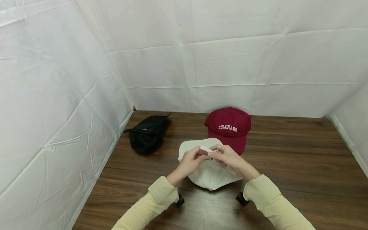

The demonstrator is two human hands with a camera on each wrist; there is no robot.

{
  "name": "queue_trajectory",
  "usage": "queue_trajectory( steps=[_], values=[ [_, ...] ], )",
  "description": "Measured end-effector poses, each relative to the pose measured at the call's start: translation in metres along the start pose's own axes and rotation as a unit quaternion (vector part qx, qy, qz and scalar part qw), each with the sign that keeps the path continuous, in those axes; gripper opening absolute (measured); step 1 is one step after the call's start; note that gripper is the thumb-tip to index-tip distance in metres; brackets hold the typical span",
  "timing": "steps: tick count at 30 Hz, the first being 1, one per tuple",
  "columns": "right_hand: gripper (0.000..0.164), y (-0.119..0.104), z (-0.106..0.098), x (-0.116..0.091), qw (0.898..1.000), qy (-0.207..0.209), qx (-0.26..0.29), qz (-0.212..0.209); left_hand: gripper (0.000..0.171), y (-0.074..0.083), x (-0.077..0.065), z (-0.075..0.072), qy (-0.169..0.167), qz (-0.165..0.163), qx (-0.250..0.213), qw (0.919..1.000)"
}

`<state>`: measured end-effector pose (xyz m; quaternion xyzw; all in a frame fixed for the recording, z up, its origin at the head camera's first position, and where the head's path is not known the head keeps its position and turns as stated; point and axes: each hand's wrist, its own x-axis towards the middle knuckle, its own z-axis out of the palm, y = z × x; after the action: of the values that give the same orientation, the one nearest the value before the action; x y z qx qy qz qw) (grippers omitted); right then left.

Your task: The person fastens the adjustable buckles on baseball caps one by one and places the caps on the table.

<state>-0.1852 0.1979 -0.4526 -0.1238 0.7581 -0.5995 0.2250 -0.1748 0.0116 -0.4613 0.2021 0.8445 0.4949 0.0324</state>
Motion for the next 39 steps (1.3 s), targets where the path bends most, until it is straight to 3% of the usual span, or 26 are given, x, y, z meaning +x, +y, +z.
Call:
queue_trajectory(
  steps=[5, 12, 26, 39],
  values=[
    [0.030, -0.011, -0.006, -0.007, 0.997, 0.001, -0.066, -0.025, 0.011, -0.004, 0.002, -0.003, 0.002, -0.014, -0.020, 0.9997],
    [0.013, -0.020, -0.011, -0.013, 0.984, -0.001, -0.174, -0.041, 0.016, -0.001, 0.003, -0.008, -0.002, -0.032, -0.058, 0.9978],
    [0.019, -0.013, -0.018, -0.012, 0.987, -0.045, -0.152, -0.020, 0.018, -0.001, 0.003, -0.008, -0.012, -0.031, -0.062, 0.9975],
    [0.020, -0.012, -0.006, -0.009, 0.980, -0.021, -0.193, -0.044, 0.019, 0.000, 0.002, -0.008, -0.029, -0.020, -0.046, 0.9984]
  ],
)
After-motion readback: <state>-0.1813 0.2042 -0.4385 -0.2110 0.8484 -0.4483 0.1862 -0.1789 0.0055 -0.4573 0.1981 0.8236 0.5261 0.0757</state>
